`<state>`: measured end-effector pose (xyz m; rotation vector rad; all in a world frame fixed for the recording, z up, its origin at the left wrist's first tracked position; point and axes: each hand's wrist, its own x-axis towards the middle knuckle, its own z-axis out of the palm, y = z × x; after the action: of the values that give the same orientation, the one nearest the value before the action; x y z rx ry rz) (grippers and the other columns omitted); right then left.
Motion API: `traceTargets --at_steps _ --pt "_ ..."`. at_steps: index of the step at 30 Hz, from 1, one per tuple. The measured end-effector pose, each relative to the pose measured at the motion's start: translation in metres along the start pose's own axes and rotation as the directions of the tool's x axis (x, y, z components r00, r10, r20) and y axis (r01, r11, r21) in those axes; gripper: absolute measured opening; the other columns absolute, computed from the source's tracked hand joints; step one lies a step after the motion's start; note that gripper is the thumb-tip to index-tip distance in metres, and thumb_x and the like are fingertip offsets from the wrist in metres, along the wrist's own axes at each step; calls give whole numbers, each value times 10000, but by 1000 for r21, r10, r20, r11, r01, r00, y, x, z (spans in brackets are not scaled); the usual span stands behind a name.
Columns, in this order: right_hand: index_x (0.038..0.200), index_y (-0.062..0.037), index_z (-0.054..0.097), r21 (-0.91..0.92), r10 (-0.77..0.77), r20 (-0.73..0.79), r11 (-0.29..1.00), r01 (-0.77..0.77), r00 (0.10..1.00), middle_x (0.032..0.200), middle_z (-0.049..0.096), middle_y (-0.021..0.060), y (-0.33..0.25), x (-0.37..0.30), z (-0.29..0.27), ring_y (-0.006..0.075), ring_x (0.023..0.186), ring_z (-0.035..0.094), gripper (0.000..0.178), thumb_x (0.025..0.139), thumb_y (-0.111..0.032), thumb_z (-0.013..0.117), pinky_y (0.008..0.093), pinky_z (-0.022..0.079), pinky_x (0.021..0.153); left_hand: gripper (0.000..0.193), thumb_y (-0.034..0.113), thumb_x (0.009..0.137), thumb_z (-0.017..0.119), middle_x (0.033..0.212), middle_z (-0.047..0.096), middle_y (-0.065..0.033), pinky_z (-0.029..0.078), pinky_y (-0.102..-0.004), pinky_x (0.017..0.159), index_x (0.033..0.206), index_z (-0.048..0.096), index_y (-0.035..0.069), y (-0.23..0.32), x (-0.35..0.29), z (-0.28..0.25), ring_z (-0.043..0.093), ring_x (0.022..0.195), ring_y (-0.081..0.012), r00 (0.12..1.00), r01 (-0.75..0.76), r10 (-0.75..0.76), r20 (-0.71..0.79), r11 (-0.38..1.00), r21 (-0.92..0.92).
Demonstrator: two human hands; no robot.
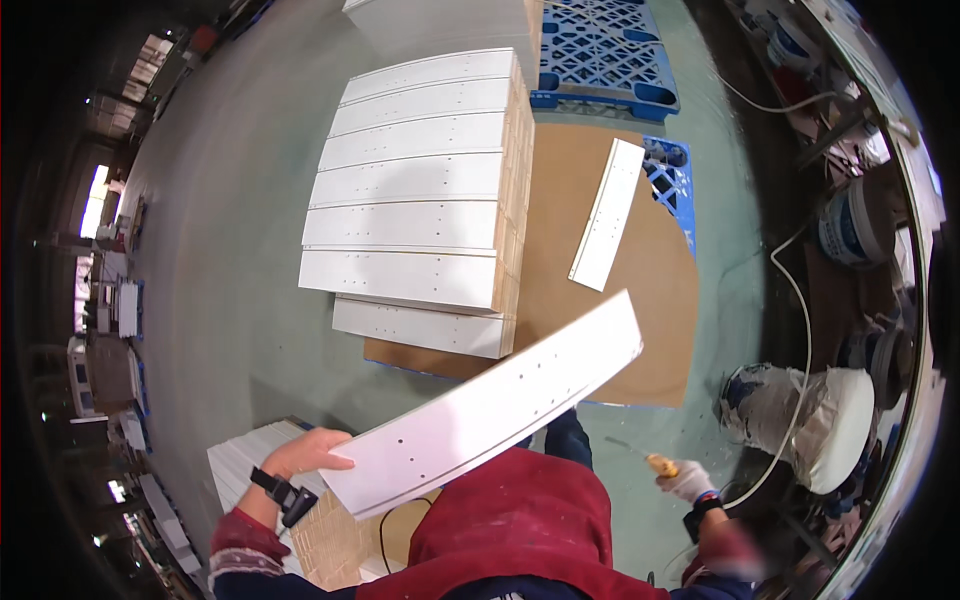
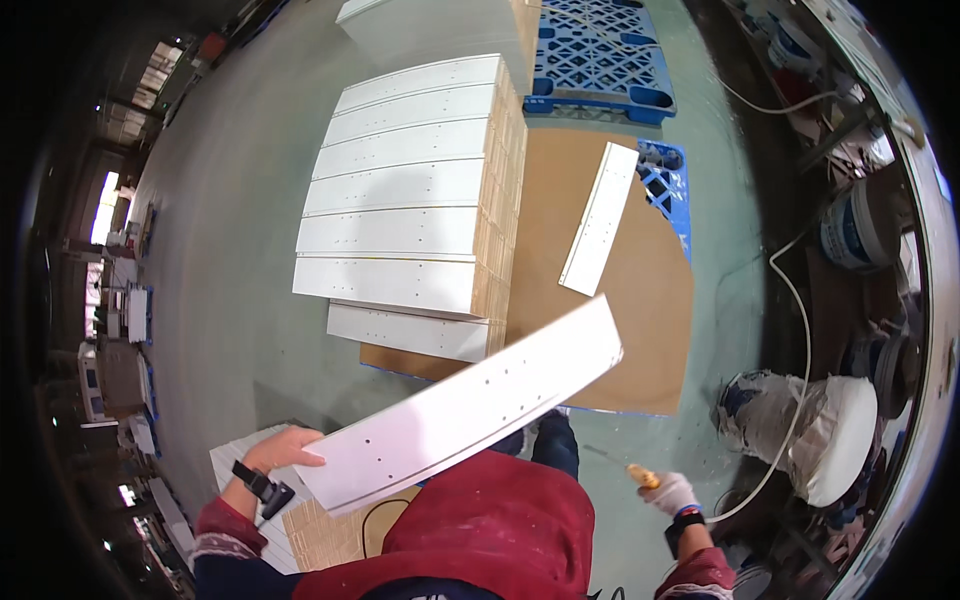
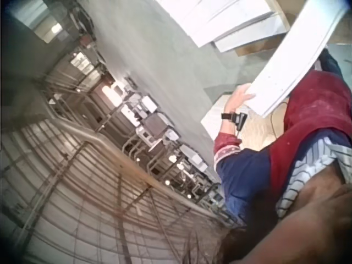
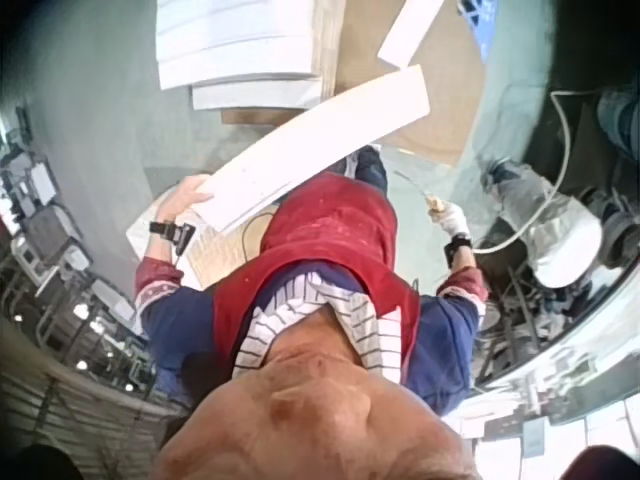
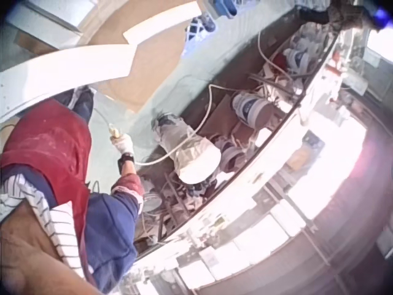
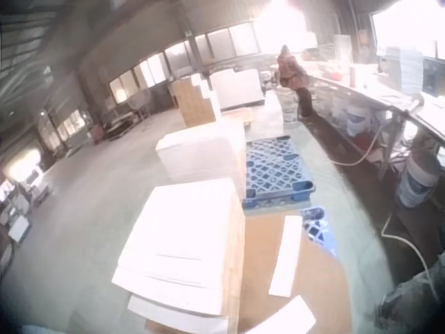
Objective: The person picks up white wooden panels from a stack and uses a yellow-handled screwdriver to drive screws into pre-drilled holes. They repeatedly pick up panels, align them, and fasten them to a larger structure on the floor.
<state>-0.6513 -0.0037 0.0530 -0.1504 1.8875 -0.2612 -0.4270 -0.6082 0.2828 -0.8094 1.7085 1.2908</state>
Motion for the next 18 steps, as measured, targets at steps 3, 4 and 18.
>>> traceTargets --at_steps 3,4,18 --pt "1110 -192 624 -209 -53 -8 977 50 999 913 675 110 -53 17 10 309 829 642 398 749 -358 654 399 510 740 389 161 783 684 955 658 -69 461 -281 809 1098 603 -52 -23 24 27 585 891 -134 976 -157 68 -204 876 -456" --pt "1119 -208 620 -265 -84 -7 961 80 996 946 672 115 -69 28 15 333 868 636 401 753 -369 643 416 506 760 408 163 782 675 976 652 -83 458 -285 818 1114 592 -59 -34 41 33 587 900 -143 953 -224 90 -291 855 -468" --pt "996 -188 593 -213 -97 7 972 97 995 852 641 138 -174 113 53 358 825 615 242 813 -345 593 442 485 693 464 320 916 550 1016 591 -132 521 -326 565 1217 446 -18 33 341 29 627 797 -235 723 -691 213 -657 242 -681"
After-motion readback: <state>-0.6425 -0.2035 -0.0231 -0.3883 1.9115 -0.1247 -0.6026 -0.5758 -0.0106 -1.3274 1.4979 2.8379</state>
